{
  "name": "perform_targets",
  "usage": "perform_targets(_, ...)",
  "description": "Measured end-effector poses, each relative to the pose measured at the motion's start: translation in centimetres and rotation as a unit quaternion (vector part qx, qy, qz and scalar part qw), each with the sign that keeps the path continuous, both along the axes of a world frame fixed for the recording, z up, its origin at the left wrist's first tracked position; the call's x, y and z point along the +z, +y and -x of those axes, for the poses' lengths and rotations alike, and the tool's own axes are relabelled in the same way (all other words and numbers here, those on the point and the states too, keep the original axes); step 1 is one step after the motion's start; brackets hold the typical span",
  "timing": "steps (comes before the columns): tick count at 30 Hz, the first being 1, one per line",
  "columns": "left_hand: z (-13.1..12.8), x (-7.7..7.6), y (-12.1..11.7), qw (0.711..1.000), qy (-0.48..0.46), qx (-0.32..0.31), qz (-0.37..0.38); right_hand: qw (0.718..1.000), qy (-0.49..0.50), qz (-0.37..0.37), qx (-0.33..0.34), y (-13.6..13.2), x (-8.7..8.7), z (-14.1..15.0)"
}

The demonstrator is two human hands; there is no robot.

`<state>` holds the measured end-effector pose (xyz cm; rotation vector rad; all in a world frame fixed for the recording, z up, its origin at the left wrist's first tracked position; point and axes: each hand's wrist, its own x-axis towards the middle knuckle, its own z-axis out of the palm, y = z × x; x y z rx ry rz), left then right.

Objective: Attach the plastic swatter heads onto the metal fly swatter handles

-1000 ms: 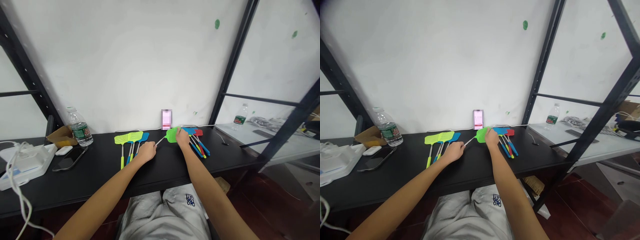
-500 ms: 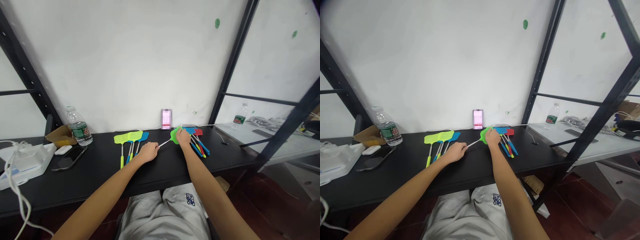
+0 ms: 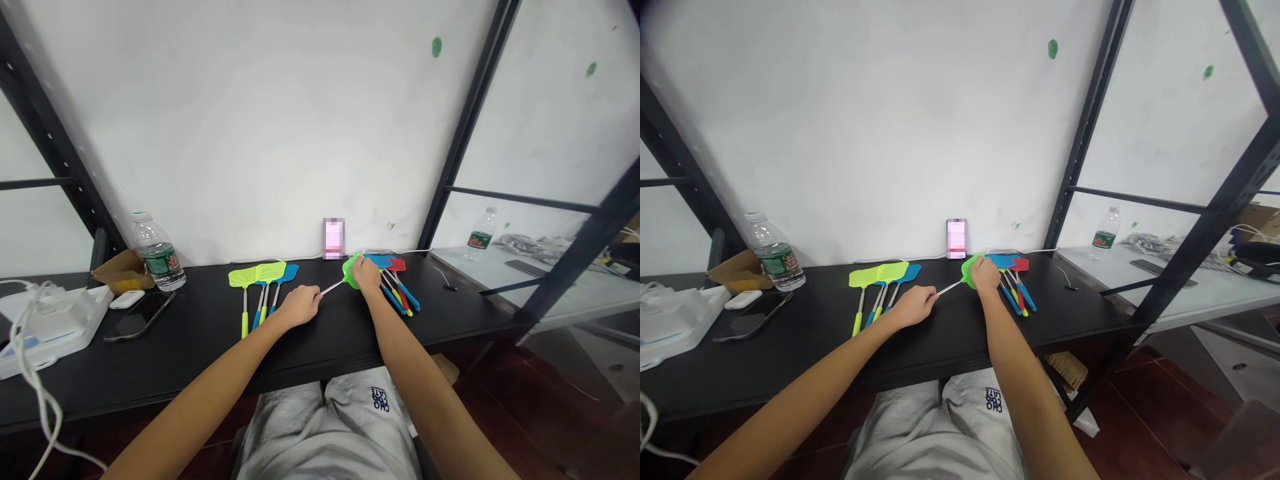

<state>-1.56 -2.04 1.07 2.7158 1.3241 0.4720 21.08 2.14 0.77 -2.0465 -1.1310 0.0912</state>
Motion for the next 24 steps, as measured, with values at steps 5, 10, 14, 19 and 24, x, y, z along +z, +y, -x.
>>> perform_targets(5, 0.0, -0.2, 0.1, 1.000, 0.001, 0.006, -0.009, 1.000, -0.012, -0.001, 0.022, -0.2, 0.1, 0.1)
perform_targets(10, 0.0, -0.2, 0.0, 1.000, -0.002, 0.008, -0.015, 1.000, -0.016, -0.001, 0.018, -0.4, 0.3, 0.5)
perform_targets(14, -0.1, -0.2, 0.0, 1.000, 0.000, 0.013, -0.012, 1.000, -0.019, -0.006, 0.010, -0.5, 0.4, 1.0)
perform_targets(19, -0.1, -0.3, 0.2, 1.000, 0.007, 0.020, -0.012, 1.000, -0.027, -0.012, 0.000, -0.7, 0.5, 1.3)
perform_targets(24, -0.1, -0.2, 0.1, 1.000, 0.012, 0.020, -0.012, 1.000, -0.020, 0.006, 0.008, -0.8, 0.6, 1.2)
